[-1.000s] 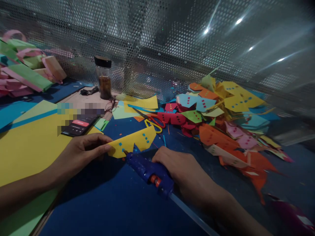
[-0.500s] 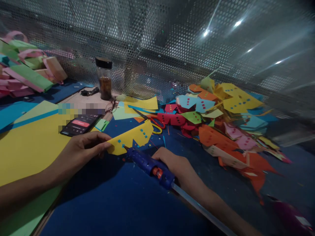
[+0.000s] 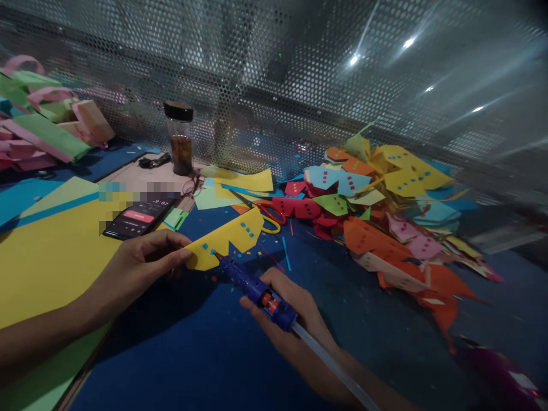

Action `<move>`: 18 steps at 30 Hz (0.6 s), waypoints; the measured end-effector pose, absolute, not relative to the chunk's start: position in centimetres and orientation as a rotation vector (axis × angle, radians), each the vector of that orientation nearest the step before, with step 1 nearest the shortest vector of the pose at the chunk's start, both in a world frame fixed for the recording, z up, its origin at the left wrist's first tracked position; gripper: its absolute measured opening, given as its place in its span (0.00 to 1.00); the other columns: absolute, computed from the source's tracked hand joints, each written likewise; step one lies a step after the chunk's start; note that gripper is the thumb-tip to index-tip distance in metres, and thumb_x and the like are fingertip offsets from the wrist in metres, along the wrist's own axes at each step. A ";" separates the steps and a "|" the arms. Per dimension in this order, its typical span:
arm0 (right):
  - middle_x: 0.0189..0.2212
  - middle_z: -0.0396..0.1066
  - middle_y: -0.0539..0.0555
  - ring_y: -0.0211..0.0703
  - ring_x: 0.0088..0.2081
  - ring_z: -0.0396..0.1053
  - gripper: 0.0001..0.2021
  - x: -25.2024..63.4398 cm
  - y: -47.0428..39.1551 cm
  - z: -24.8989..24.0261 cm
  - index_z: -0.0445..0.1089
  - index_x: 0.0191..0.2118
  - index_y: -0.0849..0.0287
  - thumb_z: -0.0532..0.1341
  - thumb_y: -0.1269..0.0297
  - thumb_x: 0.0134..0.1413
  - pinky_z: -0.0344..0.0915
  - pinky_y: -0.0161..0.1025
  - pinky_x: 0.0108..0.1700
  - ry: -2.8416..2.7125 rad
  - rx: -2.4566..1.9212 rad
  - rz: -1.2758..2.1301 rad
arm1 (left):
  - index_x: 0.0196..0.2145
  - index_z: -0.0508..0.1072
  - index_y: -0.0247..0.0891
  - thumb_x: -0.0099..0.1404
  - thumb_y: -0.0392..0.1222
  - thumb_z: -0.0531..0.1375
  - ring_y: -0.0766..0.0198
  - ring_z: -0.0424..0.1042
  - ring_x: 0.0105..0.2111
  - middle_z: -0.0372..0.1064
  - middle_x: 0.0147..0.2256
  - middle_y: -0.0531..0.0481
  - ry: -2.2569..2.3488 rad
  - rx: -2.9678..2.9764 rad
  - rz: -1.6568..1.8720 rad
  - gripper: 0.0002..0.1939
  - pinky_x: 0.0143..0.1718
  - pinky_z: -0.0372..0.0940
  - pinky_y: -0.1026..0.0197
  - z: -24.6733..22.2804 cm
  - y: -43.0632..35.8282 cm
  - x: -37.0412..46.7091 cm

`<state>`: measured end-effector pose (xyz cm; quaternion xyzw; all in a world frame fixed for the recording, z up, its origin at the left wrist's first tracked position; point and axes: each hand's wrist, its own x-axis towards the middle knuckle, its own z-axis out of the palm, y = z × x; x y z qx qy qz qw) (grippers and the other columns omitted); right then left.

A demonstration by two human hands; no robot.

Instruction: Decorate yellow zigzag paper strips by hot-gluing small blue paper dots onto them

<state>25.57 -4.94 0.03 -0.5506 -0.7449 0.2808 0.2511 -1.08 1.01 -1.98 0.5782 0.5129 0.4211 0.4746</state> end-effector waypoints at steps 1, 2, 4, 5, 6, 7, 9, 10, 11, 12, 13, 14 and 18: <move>0.29 0.68 0.47 0.37 0.27 0.63 0.08 25.6 -4.9 -0.1 0.63 0.32 0.54 0.61 0.65 0.63 0.55 0.34 0.28 -2.035 -1.496 0.763 | 0.34 0.80 0.44 0.57 0.55 0.70 0.65 0.68 0.22 0.73 0.22 0.55 1.254 1.413 1.028 0.13 0.24 0.64 0.65 -2.0 1.0 -1.1; 0.29 0.68 0.47 0.37 0.27 0.63 0.08 25.5 -4.9 -0.2 0.63 0.33 0.54 0.61 0.65 0.64 0.55 0.34 0.28 -2.042 -1.495 0.765 | 0.34 0.80 0.44 0.58 0.54 0.70 0.65 0.68 0.22 0.73 0.22 0.55 1.252 1.412 1.025 0.13 0.24 0.64 0.65 -2.1 1.0 -1.2; 0.29 0.67 0.47 0.37 0.27 0.63 0.08 25.5 -4.9 -0.3 0.63 0.33 0.54 0.61 0.65 0.64 0.55 0.34 0.28 -2.046 -1.511 0.761 | 0.34 0.79 0.44 0.59 0.54 0.69 0.65 0.68 0.23 0.73 0.22 0.55 1.249 1.414 1.019 0.13 0.25 0.64 0.65 -2.3 0.9 -1.3; 0.28 0.67 0.47 0.37 0.27 0.62 0.08 25.5 -4.9 -0.3 0.63 0.33 0.54 0.61 0.65 0.64 0.55 0.34 0.28 -2.046 -1.520 0.754 | 0.34 0.79 0.44 0.60 0.54 0.69 0.66 0.68 0.23 0.73 0.22 0.56 1.248 1.416 1.018 0.12 0.25 0.64 0.65 -2.3 0.9 -1.3; 0.28 0.67 0.47 0.38 0.27 0.62 0.08 25.5 -4.9 -0.4 0.63 0.33 0.54 0.61 0.65 0.64 0.55 0.34 0.29 -2.047 -1.527 0.749 | 0.35 0.79 0.44 0.60 0.53 0.69 0.66 0.68 0.23 0.73 0.23 0.56 1.247 1.417 1.017 0.12 0.25 0.64 0.65 -2.3 0.9 -1.3; 0.28 0.67 0.47 0.38 0.27 0.62 0.08 25.5 -4.9 -0.4 0.63 0.33 0.54 0.61 0.65 0.64 0.55 0.34 0.29 -2.048 -1.532 0.742 | 0.35 0.79 0.43 0.61 0.53 0.68 0.66 0.68 0.23 0.72 0.23 0.56 1.245 1.419 1.016 0.12 0.25 0.64 0.65 -2.3 0.9 -1.3; 0.28 0.67 0.46 0.38 0.27 0.63 0.07 25.5 -4.8 -0.5 0.64 0.33 0.54 0.62 0.65 0.63 0.55 0.34 0.29 -2.049 -1.541 0.733 | 0.35 0.79 0.42 0.61 0.52 0.68 0.66 0.68 0.23 0.72 0.22 0.56 1.237 1.426 1.013 0.12 0.25 0.64 0.64 -2.1 0.9 -1.2; 0.28 0.67 0.46 0.38 0.26 0.63 0.07 25.5 -4.8 -0.6 0.64 0.34 0.54 0.62 0.65 0.63 0.55 0.34 0.29 -2.050 -1.544 0.732 | 0.35 0.78 0.42 0.61 0.52 0.68 0.66 0.68 0.23 0.72 0.22 0.56 1.236 1.429 1.012 0.11 0.25 0.65 0.64 -2.0 0.9 -1.2; 0.27 0.67 0.46 0.38 0.26 0.63 0.07 25.5 -4.8 -0.6 0.64 0.34 0.54 0.62 0.66 0.63 0.55 0.34 0.29 -2.048 -1.546 0.732 | 0.35 0.78 0.41 0.61 0.51 0.68 0.66 0.69 0.22 0.73 0.22 0.56 1.237 1.433 1.012 0.11 0.25 0.65 0.65 -1.9 0.9 -1.1; 0.27 0.67 0.46 0.38 0.26 0.62 0.07 25.4 -4.8 -0.6 0.64 0.34 0.55 0.62 0.66 0.63 0.54 0.34 0.29 -2.046 -1.548 0.732 | 0.34 0.79 0.41 0.60 0.51 0.68 0.66 0.68 0.22 0.73 0.22 0.56 1.240 1.437 1.018 0.11 0.24 0.64 0.65 -1.8 0.9 -1.0; 0.27 0.67 0.46 0.37 0.26 0.62 0.07 25.4 -4.8 -0.7 0.64 0.33 0.55 0.61 0.66 0.63 0.54 0.34 0.29 -2.044 -1.548 0.733 | 0.34 0.79 0.41 0.59 0.51 0.68 0.67 0.68 0.21 0.73 0.21 0.56 1.242 1.438 1.031 0.11 0.23 0.64 0.66 -1.7 0.9 -0.9; 0.27 0.67 0.46 0.37 0.26 0.62 0.07 25.4 -4.8 -0.7 0.64 0.33 0.55 0.61 0.66 0.63 0.54 0.34 0.29 -2.042 -1.544 0.733 | 0.33 0.79 0.41 0.58 0.50 0.68 0.67 0.67 0.20 0.72 0.20 0.57 1.242 1.437 1.044 0.11 0.22 0.63 0.66 -1.7 0.9 -0.9; 0.27 0.66 0.45 0.37 0.26 0.62 0.07 25.5 -4.9 -0.9 0.64 0.33 0.55 0.62 0.67 0.62 0.53 0.33 0.29 -2.045 -1.491 0.688 | 0.32 0.79 0.41 0.57 0.50 0.68 0.68 0.67 0.19 0.72 0.19 0.57 1.248 1.450 1.073 0.11 0.21 0.62 0.68 -1.8 1.0 -0.8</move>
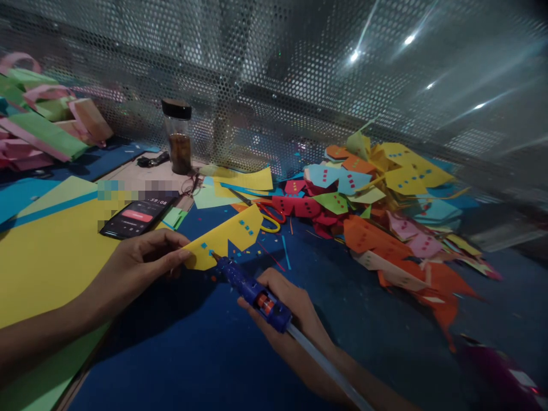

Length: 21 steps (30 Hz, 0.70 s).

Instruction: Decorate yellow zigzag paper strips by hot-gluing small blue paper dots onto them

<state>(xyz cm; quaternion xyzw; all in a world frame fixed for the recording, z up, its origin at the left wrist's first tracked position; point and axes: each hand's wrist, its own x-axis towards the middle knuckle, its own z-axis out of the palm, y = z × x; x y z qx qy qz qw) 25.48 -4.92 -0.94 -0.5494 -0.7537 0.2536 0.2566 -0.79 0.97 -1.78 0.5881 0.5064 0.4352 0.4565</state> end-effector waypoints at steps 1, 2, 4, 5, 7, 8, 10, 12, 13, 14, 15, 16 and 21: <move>0.28 0.67 0.45 0.36 0.26 0.62 0.07 25.6 -4.9 -1.0 0.64 0.34 0.55 0.62 0.68 0.62 0.53 0.33 0.29 -2.055 -1.470 0.677 | 0.32 0.79 0.41 0.57 0.50 0.68 0.68 0.67 0.19 0.72 0.19 0.57 1.253 1.458 1.069 0.10 0.21 0.62 0.68 -1.9 1.0 -0.8; 0.28 0.67 0.45 0.36 0.26 0.62 0.07 25.7 -4.8 -1.0 0.63 0.34 0.55 0.62 0.69 0.61 0.53 0.33 0.29 -2.070 -1.447 0.668 | 0.32 0.79 0.41 0.58 0.50 0.68 0.68 0.67 0.19 0.72 0.19 0.57 1.253 1.467 1.069 0.10 0.21 0.62 0.68 -2.0 1.0 -0.9; 0.29 0.67 0.45 0.36 0.26 0.62 0.06 26.1 -4.5 -0.8 0.64 0.34 0.54 0.62 0.70 0.60 0.53 0.33 0.29 -2.116 -1.390 0.658 | 0.32 0.79 0.42 0.58 0.50 0.68 0.69 0.67 0.20 0.72 0.20 0.57 1.244 1.481 1.070 0.10 0.21 0.61 0.69 -2.1 1.1 -0.9; 0.29 0.68 0.45 0.36 0.27 0.64 0.06 26.4 -4.2 -0.7 0.64 0.35 0.54 0.62 0.71 0.59 0.54 0.33 0.30 -2.146 -1.347 0.652 | 0.32 0.79 0.42 0.58 0.50 0.68 0.69 0.67 0.20 0.72 0.20 0.57 1.237 1.483 1.072 0.10 0.21 0.61 0.69 -2.2 1.1 -1.0; 0.32 0.70 0.46 0.36 0.29 0.67 0.06 27.1 -3.6 -0.1 0.65 0.36 0.54 0.61 0.73 0.57 0.56 0.33 0.32 -2.226 -1.234 0.641 | 0.33 0.80 0.42 0.59 0.51 0.68 0.68 0.67 0.20 0.72 0.20 0.57 1.231 1.476 1.068 0.11 0.22 0.61 0.69 -2.3 1.1 -1.1; 0.33 0.71 0.47 0.37 0.31 0.69 0.06 27.5 -3.3 0.4 0.66 0.37 0.54 0.60 0.73 0.57 0.57 0.33 0.33 -2.272 -1.175 0.643 | 0.33 0.80 0.41 0.59 0.51 0.68 0.68 0.67 0.20 0.72 0.20 0.56 1.233 1.471 1.062 0.11 0.22 0.61 0.68 -2.3 1.1 -1.1; 0.37 0.72 0.48 0.39 0.36 0.71 0.06 28.2 -2.6 1.5 0.66 0.39 0.55 0.58 0.73 0.57 0.59 0.34 0.36 -2.360 -1.118 0.670 | 0.34 0.81 0.41 0.59 0.52 0.68 0.68 0.67 0.21 0.72 0.21 0.56 1.246 1.473 1.043 0.12 0.22 0.60 0.68 -2.3 1.0 -1.2; 0.40 0.72 0.50 0.41 0.40 0.72 0.08 28.7 -2.1 2.7 0.67 0.43 0.55 0.57 0.73 0.60 0.60 0.35 0.40 -2.463 -1.146 0.682 | 0.35 0.82 0.41 0.60 0.52 0.68 0.68 0.67 0.21 0.72 0.22 0.56 1.259 1.487 1.026 0.12 0.22 0.60 0.68 -2.2 0.9 -1.3; 0.40 0.72 0.50 0.40 0.40 0.72 0.07 28.8 -1.9 3.3 0.67 0.42 0.55 0.57 0.73 0.61 0.59 0.35 0.38 -2.510 -1.133 0.661 | 0.35 0.82 0.41 0.60 0.52 0.68 0.68 0.67 0.22 0.72 0.22 0.56 1.260 1.490 1.027 0.12 0.23 0.61 0.68 -2.2 0.9 -1.3; 0.40 0.72 0.50 0.40 0.39 0.72 0.07 28.8 -1.8 3.8 0.67 0.42 0.55 0.57 0.73 0.60 0.59 0.35 0.37 -2.548 -1.147 0.643 | 0.34 0.81 0.41 0.60 0.51 0.68 0.68 0.67 0.22 0.72 0.22 0.56 1.260 1.489 1.029 0.12 0.23 0.61 0.68 -2.2 0.9 -1.4; 0.40 0.72 0.50 0.40 0.38 0.71 0.07 28.7 -1.7 4.2 0.67 0.41 0.55 0.58 0.73 0.60 0.58 0.35 0.36 -2.579 -1.150 0.629 | 0.34 0.81 0.41 0.60 0.51 0.68 0.68 0.67 0.22 0.72 0.22 0.56 1.258 1.484 1.033 0.11 0.23 0.61 0.68 -2.2 0.9 -1.4; 0.40 0.72 0.50 0.40 0.36 0.71 0.07 28.6 -1.6 4.5 0.67 0.41 0.55 0.59 0.73 0.59 0.57 0.34 0.35 -2.603 -1.155 0.623 | 0.34 0.81 0.42 0.60 0.51 0.68 0.68 0.68 0.22 0.72 0.21 0.57 1.255 1.480 1.035 0.11 0.23 0.61 0.68 -2.2 0.9 -1.4; 0.40 0.72 0.50 0.38 0.33 0.68 0.06 28.2 -1.7 5.1 0.67 0.40 0.57 0.60 0.75 0.62 0.56 0.34 0.33 -2.631 -1.190 0.607 | 0.34 0.81 0.41 0.59 0.51 0.68 0.68 0.67 0.22 0.72 0.22 0.56 1.272 1.477 1.020 0.11 0.22 0.60 0.67 -2.3 1.0 -1.4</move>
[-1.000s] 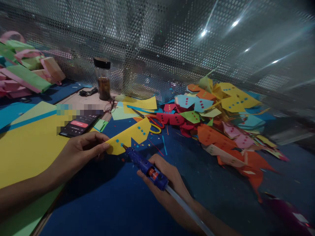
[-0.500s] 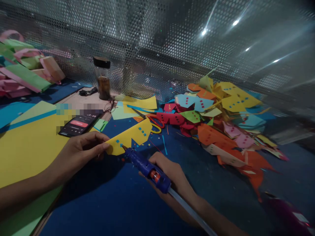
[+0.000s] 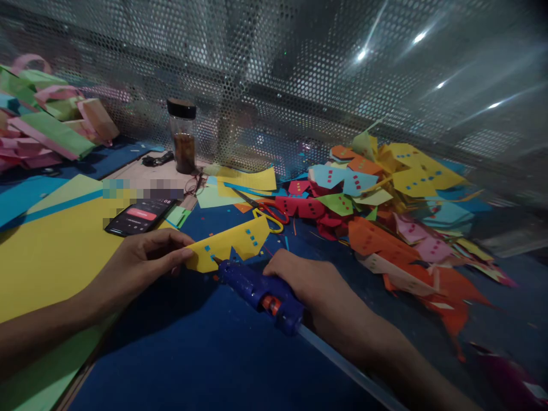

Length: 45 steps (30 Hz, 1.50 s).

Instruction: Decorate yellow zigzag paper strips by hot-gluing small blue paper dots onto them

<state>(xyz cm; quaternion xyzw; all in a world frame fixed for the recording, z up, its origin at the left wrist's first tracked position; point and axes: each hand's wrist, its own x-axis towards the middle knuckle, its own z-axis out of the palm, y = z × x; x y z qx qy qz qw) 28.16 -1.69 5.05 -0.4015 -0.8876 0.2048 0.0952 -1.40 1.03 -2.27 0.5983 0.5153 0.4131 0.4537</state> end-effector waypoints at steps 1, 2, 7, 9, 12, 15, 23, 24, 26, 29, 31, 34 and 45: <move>0.39 0.72 0.50 0.37 0.32 0.68 0.06 28.2 -1.7 5.0 0.67 0.40 0.57 0.60 0.76 0.62 0.56 0.34 0.33 -2.635 -1.188 0.594 | 0.34 0.81 0.41 0.59 0.51 0.68 0.68 0.67 0.22 0.72 0.22 0.56 1.280 1.474 1.018 0.11 0.23 0.60 0.67 -2.3 1.1 -1.4; 0.39 0.72 0.50 0.37 0.32 0.68 0.07 28.2 -1.7 4.9 0.67 0.41 0.57 0.60 0.77 0.62 0.56 0.34 0.33 -2.642 -1.182 0.582 | 0.34 0.81 0.41 0.60 0.51 0.68 0.68 0.68 0.22 0.73 0.23 0.56 1.284 1.474 1.017 0.11 0.23 0.61 0.68 -2.4 1.1 -1.5; 0.39 0.72 0.50 0.38 0.34 0.69 0.10 28.5 -1.6 4.4 0.67 0.42 0.58 0.61 0.80 0.59 0.56 0.34 0.34 -2.653 -1.161 0.555 | 0.36 0.81 0.43 0.61 0.54 0.68 0.68 0.68 0.23 0.73 0.24 0.57 1.294 1.476 1.004 0.13 0.24 0.61 0.68 -2.9 1.1 -1.8; 0.39 0.72 0.50 0.38 0.35 0.69 0.10 28.4 -1.5 4.3 0.68 0.42 0.58 0.62 0.80 0.60 0.57 0.34 0.34 -2.655 -1.153 0.560 | 0.36 0.81 0.44 0.61 0.54 0.68 0.68 0.68 0.23 0.73 0.24 0.57 1.293 1.477 1.003 0.12 0.24 0.61 0.68 -3.0 1.1 -1.8; 0.40 0.73 0.50 0.38 0.34 0.69 0.10 28.3 -1.6 4.2 0.68 0.43 0.59 0.62 0.80 0.59 0.57 0.35 0.34 -2.675 -1.132 0.537 | 0.35 0.82 0.44 0.60 0.53 0.68 0.68 0.68 0.22 0.74 0.24 0.56 1.269 1.488 1.021 0.12 0.23 0.62 0.68 -2.9 1.1 -1.7; 0.40 0.73 0.50 0.37 0.33 0.68 0.11 28.3 -1.6 4.2 0.68 0.44 0.58 0.62 0.80 0.59 0.56 0.35 0.34 -2.690 -1.125 0.509 | 0.35 0.82 0.44 0.60 0.53 0.68 0.68 0.68 0.22 0.74 0.23 0.55 1.252 1.496 1.031 0.11 0.22 0.62 0.68 -2.8 1.1 -1.5; 0.40 0.73 0.52 0.40 0.34 0.67 0.08 28.2 -1.6 4.5 0.66 0.43 0.57 0.56 0.77 0.64 0.56 0.36 0.34 -2.756 -1.149 0.462 | 0.35 0.82 0.43 0.60 0.55 0.68 0.67 0.67 0.22 0.74 0.24 0.54 1.286 1.518 0.990 0.14 0.22 0.60 0.67 -2.5 1.0 -1.4; 0.39 0.73 0.52 0.40 0.34 0.67 0.09 28.2 -1.6 4.6 0.66 0.43 0.57 0.55 0.78 0.64 0.56 0.36 0.34 -2.767 -1.147 0.455 | 0.35 0.82 0.42 0.60 0.54 0.67 0.67 0.68 0.22 0.74 0.24 0.54 1.287 1.520 0.977 0.13 0.22 0.60 0.67 -2.4 1.0 -1.5; 0.39 0.72 0.53 0.40 0.34 0.67 0.10 28.2 -1.6 4.6 0.66 0.43 0.58 0.54 0.79 0.64 0.57 0.36 0.34 -2.782 -1.142 0.431 | 0.35 0.82 0.42 0.61 0.54 0.67 0.67 0.68 0.23 0.75 0.25 0.54 1.293 1.529 0.951 0.13 0.23 0.61 0.66 -2.3 0.9 -1.5; 0.38 0.72 0.52 0.40 0.33 0.67 0.09 28.1 -1.7 4.6 0.66 0.42 0.57 0.54 0.78 0.64 0.57 0.37 0.33 -2.779 -1.138 0.395 | 0.35 0.82 0.43 0.61 0.56 0.67 0.67 0.68 0.23 0.76 0.27 0.53 1.297 1.541 0.935 0.14 0.24 0.60 0.66 -2.3 0.9 -1.6; 0.38 0.72 0.52 0.40 0.33 0.67 0.09 28.1 -1.7 4.6 0.66 0.42 0.57 0.54 0.78 0.65 0.56 0.37 0.33 -2.779 -1.129 0.374 | 0.35 0.82 0.43 0.61 0.56 0.67 0.66 0.68 0.24 0.77 0.27 0.52 1.293 1.537 0.935 0.14 0.24 0.60 0.66 -2.4 0.9 -1.6; 0.38 0.73 0.53 0.41 0.34 0.67 0.10 28.0 -1.7 4.6 0.66 0.42 0.58 0.54 0.80 0.64 0.57 0.37 0.34 -2.806 -1.125 0.349 | 0.36 0.82 0.43 0.61 0.55 0.67 0.67 0.67 0.24 0.76 0.27 0.52 1.292 1.537 0.929 0.14 0.24 0.60 0.66 -2.5 0.9 -1.6; 0.38 0.73 0.54 0.42 0.35 0.66 0.11 27.9 -1.8 4.8 0.67 0.42 0.58 0.52 0.80 0.63 0.59 0.37 0.36 -2.831 -1.121 0.293 | 0.35 0.82 0.42 0.60 0.56 0.67 0.66 0.67 0.23 0.75 0.26 0.53 1.298 1.530 0.910 0.15 0.23 0.59 0.66 -2.3 0.8 -1.5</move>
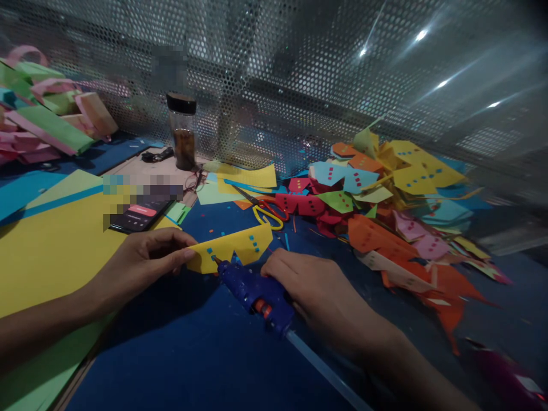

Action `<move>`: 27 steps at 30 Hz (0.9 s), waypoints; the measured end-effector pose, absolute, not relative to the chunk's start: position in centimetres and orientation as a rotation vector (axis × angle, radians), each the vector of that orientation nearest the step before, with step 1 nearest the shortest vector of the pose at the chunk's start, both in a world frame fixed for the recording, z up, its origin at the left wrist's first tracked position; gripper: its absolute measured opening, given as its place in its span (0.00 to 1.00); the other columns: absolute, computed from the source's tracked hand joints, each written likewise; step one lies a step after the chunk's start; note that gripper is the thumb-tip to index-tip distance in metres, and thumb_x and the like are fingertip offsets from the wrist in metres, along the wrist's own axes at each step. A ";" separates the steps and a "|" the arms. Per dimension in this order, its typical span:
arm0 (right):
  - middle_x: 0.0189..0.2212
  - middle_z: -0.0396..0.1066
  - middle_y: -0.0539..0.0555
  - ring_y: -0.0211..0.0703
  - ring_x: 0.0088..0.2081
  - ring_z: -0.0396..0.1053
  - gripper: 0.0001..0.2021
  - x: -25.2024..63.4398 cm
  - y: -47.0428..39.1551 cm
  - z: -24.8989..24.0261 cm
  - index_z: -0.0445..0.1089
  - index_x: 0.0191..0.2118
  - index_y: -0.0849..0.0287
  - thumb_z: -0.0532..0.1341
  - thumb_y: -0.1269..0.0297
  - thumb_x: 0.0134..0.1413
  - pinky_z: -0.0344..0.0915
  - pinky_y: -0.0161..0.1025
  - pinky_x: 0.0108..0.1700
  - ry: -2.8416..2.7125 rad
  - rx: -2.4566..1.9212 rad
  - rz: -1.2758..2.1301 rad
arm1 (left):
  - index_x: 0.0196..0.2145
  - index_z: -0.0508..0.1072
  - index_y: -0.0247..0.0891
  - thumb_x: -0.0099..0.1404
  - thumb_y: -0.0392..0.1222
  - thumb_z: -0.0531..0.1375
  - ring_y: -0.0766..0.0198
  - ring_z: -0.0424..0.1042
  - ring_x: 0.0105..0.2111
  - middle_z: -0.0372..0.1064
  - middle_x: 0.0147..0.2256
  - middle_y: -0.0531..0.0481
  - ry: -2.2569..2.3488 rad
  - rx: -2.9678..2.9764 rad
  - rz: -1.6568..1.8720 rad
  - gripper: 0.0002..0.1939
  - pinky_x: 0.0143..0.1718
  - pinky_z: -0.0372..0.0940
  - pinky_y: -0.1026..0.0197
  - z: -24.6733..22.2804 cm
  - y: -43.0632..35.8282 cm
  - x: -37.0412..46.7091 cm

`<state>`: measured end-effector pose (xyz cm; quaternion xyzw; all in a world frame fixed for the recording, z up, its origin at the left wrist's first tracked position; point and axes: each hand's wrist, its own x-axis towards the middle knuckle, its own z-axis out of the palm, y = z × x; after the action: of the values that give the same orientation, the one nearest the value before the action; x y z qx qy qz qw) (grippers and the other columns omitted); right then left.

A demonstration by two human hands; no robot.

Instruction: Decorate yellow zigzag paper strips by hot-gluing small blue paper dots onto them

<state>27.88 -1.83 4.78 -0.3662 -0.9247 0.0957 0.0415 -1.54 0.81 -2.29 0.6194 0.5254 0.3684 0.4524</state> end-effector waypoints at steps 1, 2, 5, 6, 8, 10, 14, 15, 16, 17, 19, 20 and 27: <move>0.38 0.73 0.54 0.42 0.35 0.67 0.11 27.8 -1.8 4.8 0.67 0.42 0.58 0.52 0.80 0.63 0.59 0.38 0.36 -2.838 -1.126 0.281 | 0.35 0.82 0.42 0.60 0.56 0.67 0.66 0.67 0.23 0.75 0.26 0.53 1.301 1.528 0.907 0.15 0.23 0.59 0.66 -2.3 0.8 -1.5; 0.38 0.73 0.54 0.42 0.35 0.67 0.11 27.8 -1.8 4.8 0.67 0.41 0.58 0.52 0.80 0.64 0.59 0.38 0.36 -2.843 -1.131 0.269 | 0.35 0.82 0.42 0.60 0.56 0.67 0.66 0.67 0.23 0.75 0.26 0.53 1.306 1.527 0.905 0.15 0.24 0.59 0.66 -2.3 0.8 -1.5; 0.38 0.73 0.54 0.41 0.34 0.66 0.11 27.7 -1.9 4.9 0.67 0.41 0.59 0.53 0.81 0.63 0.58 0.37 0.34 -2.855 -1.138 0.244 | 0.36 0.82 0.42 0.60 0.56 0.67 0.66 0.68 0.24 0.76 0.27 0.52 1.309 1.524 0.898 0.15 0.24 0.60 0.65 -2.3 0.8 -1.5; 0.38 0.73 0.53 0.41 0.33 0.66 0.11 27.7 -1.9 4.9 0.66 0.40 0.59 0.54 0.81 0.62 0.57 0.37 0.34 -2.854 -1.140 0.239 | 0.36 0.82 0.42 0.60 0.56 0.67 0.66 0.68 0.24 0.76 0.27 0.52 1.305 1.520 0.898 0.15 0.25 0.61 0.65 -2.3 0.9 -1.5; 0.38 0.72 0.53 0.41 0.33 0.66 0.11 27.7 -1.9 4.9 0.66 0.39 0.58 0.54 0.82 0.62 0.56 0.37 0.33 -2.844 -1.138 0.238 | 0.35 0.82 0.42 0.60 0.55 0.67 0.66 0.67 0.24 0.75 0.27 0.53 1.295 1.512 0.908 0.15 0.25 0.60 0.65 -2.2 0.9 -1.4; 0.39 0.73 0.53 0.40 0.33 0.66 0.10 27.8 -1.9 5.0 0.66 0.40 0.58 0.54 0.81 0.63 0.56 0.36 0.33 -2.827 -1.134 0.256 | 0.35 0.82 0.41 0.60 0.55 0.67 0.67 0.67 0.23 0.75 0.26 0.53 1.288 1.494 0.927 0.14 0.24 0.60 0.65 -2.1 0.9 -1.4; 0.40 0.73 0.53 0.41 0.34 0.67 0.09 27.9 -2.1 5.0 0.66 0.42 0.58 0.55 0.80 0.64 0.57 0.36 0.34 -2.793 -1.162 0.337 | 0.35 0.81 0.41 0.59 0.53 0.68 0.67 0.66 0.23 0.74 0.25 0.54 1.268 1.443 0.975 0.14 0.24 0.60 0.65 -1.9 1.1 -1.2; 0.40 0.73 0.53 0.41 0.34 0.67 0.09 27.9 -2.2 5.0 0.66 0.42 0.58 0.56 0.80 0.64 0.57 0.36 0.34 -2.785 -1.169 0.358 | 0.34 0.81 0.41 0.58 0.54 0.69 0.67 0.66 0.23 0.74 0.25 0.54 1.267 1.435 0.976 0.14 0.24 0.60 0.65 -1.9 1.1 -1.2; 0.40 0.73 0.53 0.41 0.34 0.67 0.10 27.9 -2.2 4.9 0.67 0.42 0.58 0.56 0.80 0.63 0.57 0.36 0.34 -2.780 -1.174 0.375 | 0.35 0.81 0.41 0.59 0.54 0.69 0.67 0.66 0.23 0.74 0.25 0.54 1.272 1.432 0.971 0.14 0.24 0.60 0.65 -1.9 1.1 -1.2; 0.40 0.73 0.53 0.41 0.35 0.68 0.10 27.8 -2.2 4.9 0.67 0.42 0.58 0.56 0.80 0.63 0.57 0.36 0.35 -2.778 -1.177 0.385 | 0.35 0.81 0.41 0.59 0.54 0.69 0.67 0.67 0.23 0.75 0.25 0.54 1.277 1.429 0.966 0.14 0.24 0.60 0.66 -1.9 1.0 -1.3; 0.40 0.73 0.53 0.41 0.35 0.68 0.11 27.7 -2.2 4.7 0.67 0.43 0.58 0.56 0.82 0.62 0.57 0.37 0.35 -2.785 -1.183 0.397 | 0.36 0.81 0.41 0.59 0.54 0.68 0.67 0.67 0.24 0.76 0.27 0.53 1.277 1.428 0.955 0.15 0.25 0.60 0.66 -2.0 1.0 -1.3; 0.41 0.73 0.53 0.41 0.35 0.68 0.11 27.6 -2.2 4.7 0.67 0.43 0.58 0.56 0.82 0.61 0.58 0.37 0.35 -2.790 -1.188 0.398 | 0.36 0.81 0.41 0.59 0.55 0.68 0.67 0.67 0.24 0.76 0.28 0.53 1.275 1.429 0.955 0.15 0.25 0.60 0.65 -2.0 0.9 -1.3; 0.43 0.73 0.54 0.42 0.37 0.69 0.12 27.5 -2.1 4.4 0.67 0.43 0.57 0.56 0.82 0.61 0.59 0.37 0.36 -2.818 -1.251 0.389 | 0.34 0.81 0.40 0.56 0.56 0.68 0.66 0.67 0.23 0.74 0.25 0.53 1.308 1.429 0.966 0.16 0.24 0.59 0.65 -1.6 0.9 -1.1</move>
<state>27.53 -2.05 4.42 -0.4026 -0.9066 0.1252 0.0169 -1.13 0.87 -1.64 0.5828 0.5336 0.3940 0.4694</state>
